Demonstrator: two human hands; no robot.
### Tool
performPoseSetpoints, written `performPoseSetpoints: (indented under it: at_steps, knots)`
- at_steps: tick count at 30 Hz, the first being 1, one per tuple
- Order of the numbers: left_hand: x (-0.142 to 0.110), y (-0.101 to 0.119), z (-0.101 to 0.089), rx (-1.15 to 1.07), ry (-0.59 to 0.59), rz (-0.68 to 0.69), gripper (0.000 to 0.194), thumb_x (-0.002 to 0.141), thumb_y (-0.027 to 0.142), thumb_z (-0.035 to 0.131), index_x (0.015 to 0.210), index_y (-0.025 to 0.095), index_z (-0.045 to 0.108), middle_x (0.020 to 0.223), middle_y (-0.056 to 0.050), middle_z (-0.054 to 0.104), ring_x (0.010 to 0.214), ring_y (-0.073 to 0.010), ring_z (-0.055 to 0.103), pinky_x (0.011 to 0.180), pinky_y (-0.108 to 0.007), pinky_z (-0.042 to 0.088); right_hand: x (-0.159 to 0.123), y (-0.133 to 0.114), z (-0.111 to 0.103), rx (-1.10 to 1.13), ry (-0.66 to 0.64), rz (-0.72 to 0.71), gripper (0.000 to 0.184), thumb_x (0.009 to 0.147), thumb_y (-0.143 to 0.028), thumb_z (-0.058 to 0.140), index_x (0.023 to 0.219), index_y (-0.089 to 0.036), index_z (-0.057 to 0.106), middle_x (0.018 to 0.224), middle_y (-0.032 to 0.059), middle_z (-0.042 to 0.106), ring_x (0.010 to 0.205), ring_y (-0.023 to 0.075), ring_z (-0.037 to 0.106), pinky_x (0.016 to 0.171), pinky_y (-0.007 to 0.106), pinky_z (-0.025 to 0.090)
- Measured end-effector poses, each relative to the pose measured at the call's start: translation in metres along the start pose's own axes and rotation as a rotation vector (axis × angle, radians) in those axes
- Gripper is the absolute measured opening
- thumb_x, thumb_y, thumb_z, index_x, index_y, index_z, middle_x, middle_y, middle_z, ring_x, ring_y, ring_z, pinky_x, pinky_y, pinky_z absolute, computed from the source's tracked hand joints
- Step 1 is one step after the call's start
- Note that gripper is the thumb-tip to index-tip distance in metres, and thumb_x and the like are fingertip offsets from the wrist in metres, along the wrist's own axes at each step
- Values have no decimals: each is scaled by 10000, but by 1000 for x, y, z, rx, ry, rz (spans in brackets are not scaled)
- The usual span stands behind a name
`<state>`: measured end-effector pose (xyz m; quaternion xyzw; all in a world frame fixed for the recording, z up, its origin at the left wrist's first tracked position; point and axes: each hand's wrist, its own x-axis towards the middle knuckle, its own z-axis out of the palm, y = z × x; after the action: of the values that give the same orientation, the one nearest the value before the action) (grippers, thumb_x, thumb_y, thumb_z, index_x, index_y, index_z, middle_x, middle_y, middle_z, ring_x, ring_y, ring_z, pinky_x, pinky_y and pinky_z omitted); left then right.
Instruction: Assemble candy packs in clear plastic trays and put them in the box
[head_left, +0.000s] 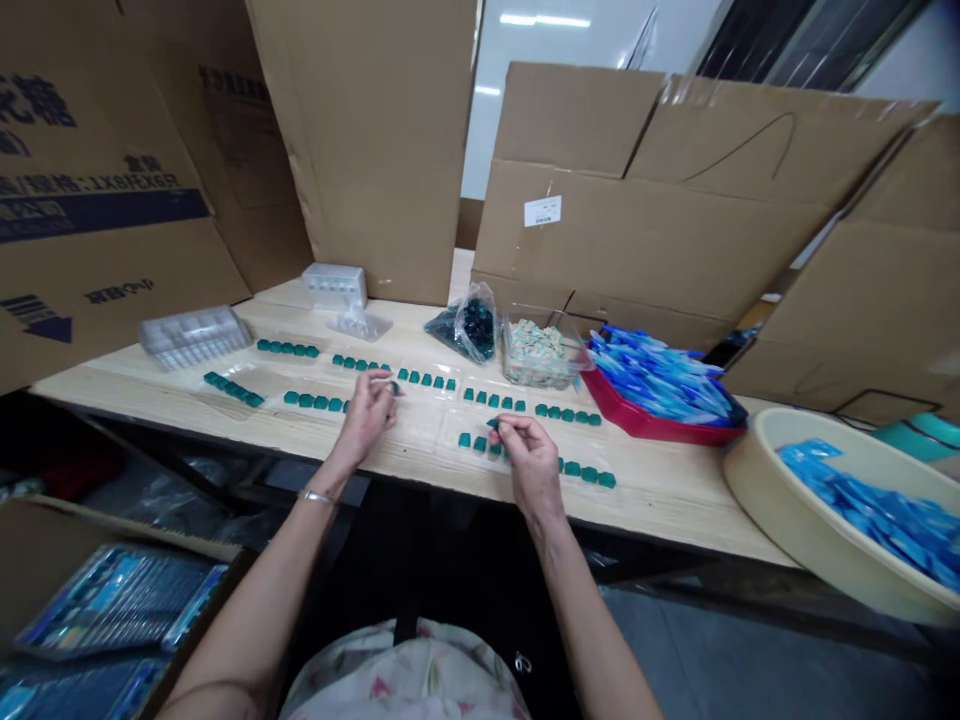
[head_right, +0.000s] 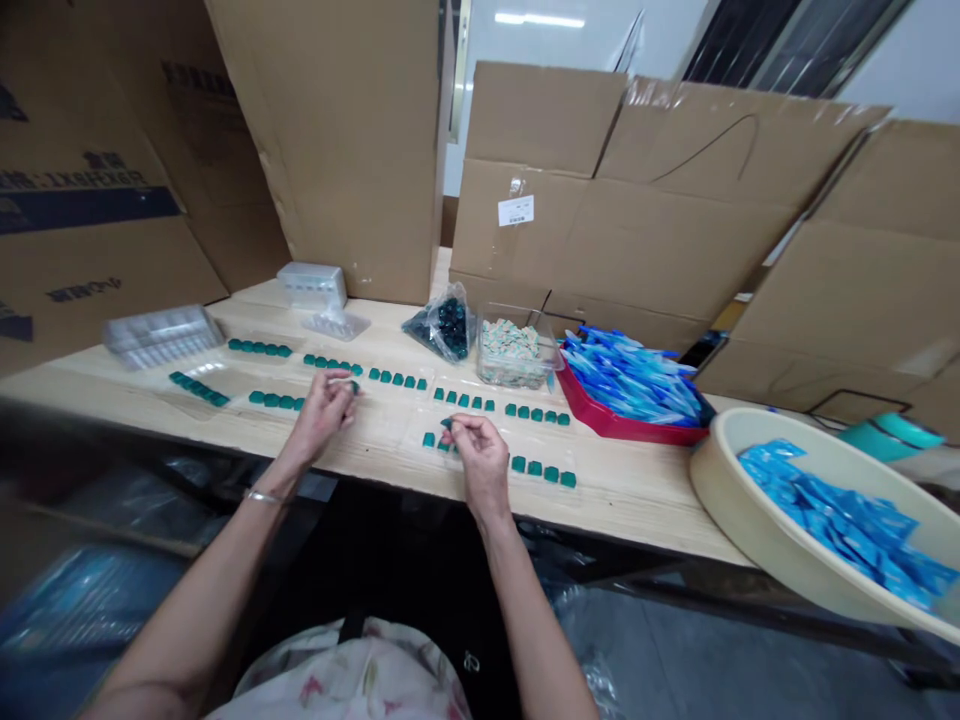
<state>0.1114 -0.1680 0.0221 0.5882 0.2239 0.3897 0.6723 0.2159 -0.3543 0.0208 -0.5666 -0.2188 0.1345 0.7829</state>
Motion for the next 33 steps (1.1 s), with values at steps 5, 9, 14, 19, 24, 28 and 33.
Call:
performPoseSetpoints:
  at_steps: [5, 9, 14, 19, 24, 28, 33]
  knots:
    - [-32, 1, 21, -320, -357, -336, 191, 738, 231, 577, 876, 100, 598, 728, -5, 476, 467, -27, 376, 353, -129, 220, 9, 12, 8, 128, -101, 103, 234, 677, -336, 707, 855, -196, 650, 859, 18, 650, 690, 117, 618, 743, 298, 516]
    - [-46, -4, 42, -404, -384, -388, 220, 755, 329, 614, 816, 120, 580, 633, 38, 416, 425, -15, 321, 343, -128, 159, 12, 21, 13, 122, -110, 124, 254, 665, -355, 716, 842, -187, 647, 798, 22, 657, 680, 130, 610, 739, 311, 515]
    - [-42, -14, 55, -111, -248, -168, 264, 717, 361, 671, 870, 174, 567, 501, 90, 406, 342, -19, 278, 335, -147, 199, 8, 19, 18, 115, -114, 129, 280, 663, -385, 715, 825, -171, 633, 763, 31, 667, 665, 147, 622, 764, 345, 515]
    - [-39, -16, 58, -47, -192, -104, 186, 682, 282, 696, 800, 174, 599, 497, 73, 461, 343, -27, 311, 337, -163, 212, 8, 17, 19, 5, -151, 96, 282, 694, -375, 688, 884, -170, 655, 832, 39, 666, 665, 128, 614, 700, 296, 514]
    - [-37, -16, 57, -64, -233, -153, 194, 721, 335, 656, 802, 176, 581, 465, 84, 425, 327, -33, 295, 331, -163, 212, 10, 18, 15, -115, -118, 27, 348, 666, -357, 708, 959, -178, 648, 758, 19, 657, 615, 121, 593, 625, 276, 506]
    - [-34, -20, 55, 45, -235, -74, 240, 716, 327, 662, 895, 176, 610, 701, 16, 596, 348, -22, 340, 333, -174, 243, 10, 19, 15, -75, -112, 46, 288, 686, -369, 688, 886, -167, 644, 737, 20, 664, 613, 124, 599, 626, 280, 505]
    - [-32, -20, 54, 202, -217, 154, 99, 703, 224, 667, 794, 186, 659, 759, -27, 636, 671, -114, 561, 564, -181, 411, 10, 19, 13, -157, -96, 26, 261, 713, -376, 664, 870, -168, 663, 668, 6, 652, 617, 127, 600, 637, 269, 486]
